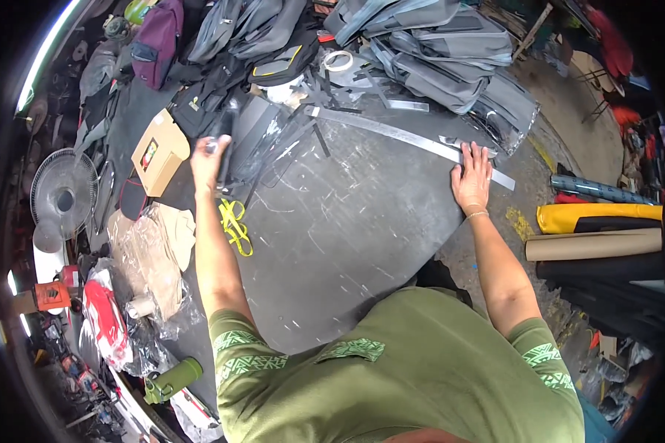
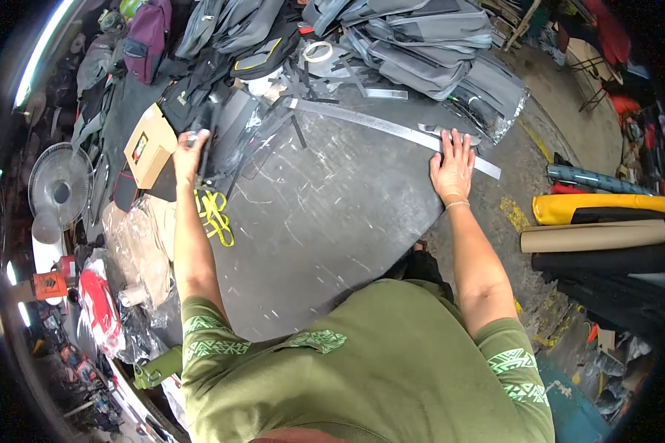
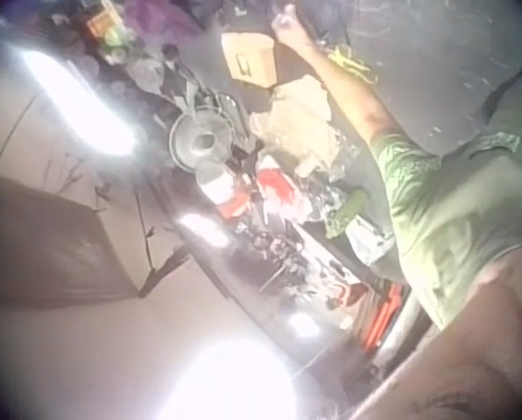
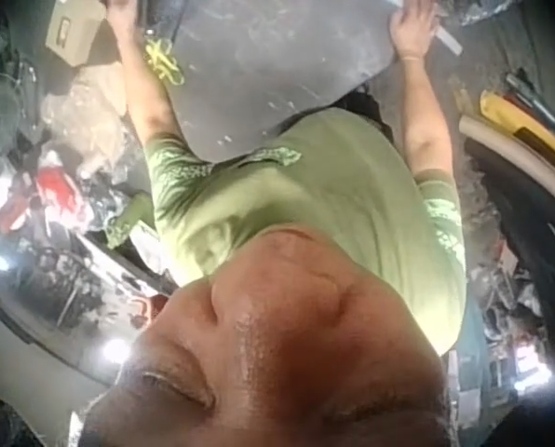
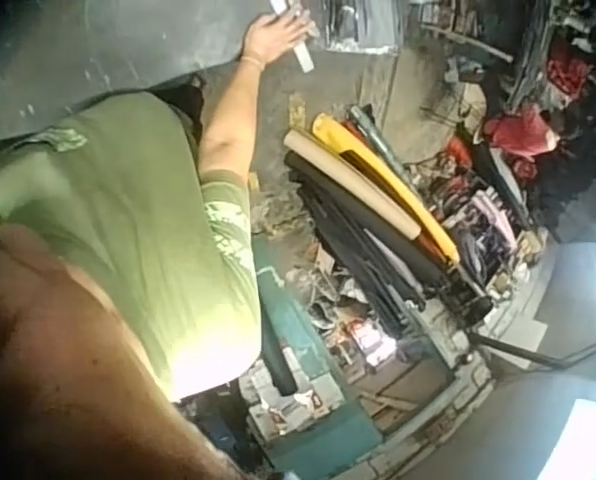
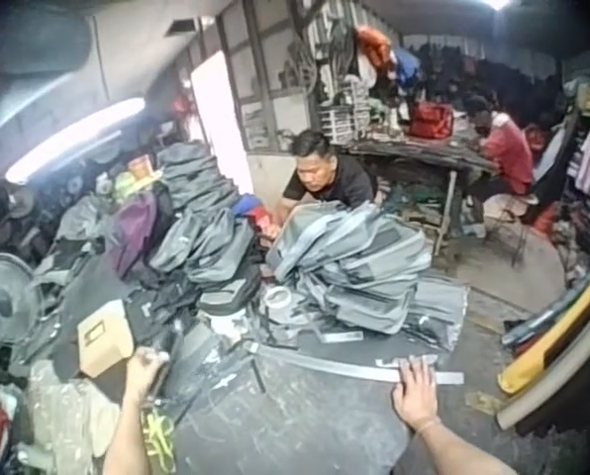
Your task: Cutting pieces of grey fabric using a metal ruler and a utility knife on a workbench.
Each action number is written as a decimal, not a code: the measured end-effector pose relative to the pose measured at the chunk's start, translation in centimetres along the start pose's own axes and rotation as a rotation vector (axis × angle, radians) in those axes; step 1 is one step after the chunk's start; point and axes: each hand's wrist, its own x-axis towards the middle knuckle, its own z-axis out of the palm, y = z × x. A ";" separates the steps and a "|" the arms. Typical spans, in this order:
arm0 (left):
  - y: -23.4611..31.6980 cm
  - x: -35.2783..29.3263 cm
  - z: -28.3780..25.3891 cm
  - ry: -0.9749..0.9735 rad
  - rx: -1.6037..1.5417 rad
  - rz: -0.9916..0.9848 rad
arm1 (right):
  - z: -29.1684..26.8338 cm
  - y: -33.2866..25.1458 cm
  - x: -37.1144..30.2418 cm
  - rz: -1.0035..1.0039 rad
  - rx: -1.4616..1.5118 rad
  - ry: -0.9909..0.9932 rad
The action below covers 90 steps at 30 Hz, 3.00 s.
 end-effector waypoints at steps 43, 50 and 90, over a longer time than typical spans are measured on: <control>-9.7 1.4 1.9 0.188 -0.902 -0.392 | 0.1 -1.1 0.5 -0.053 0.057 0.008; -2.6 -1.1 -11.5 0.285 -1.315 -0.291 | 0.0 0.1 -0.3 -0.032 0.041 0.035; 19.5 -44.0 22.5 -0.190 0.436 0.129 | -9.0 12.1 8.0 -0.160 0.546 -0.528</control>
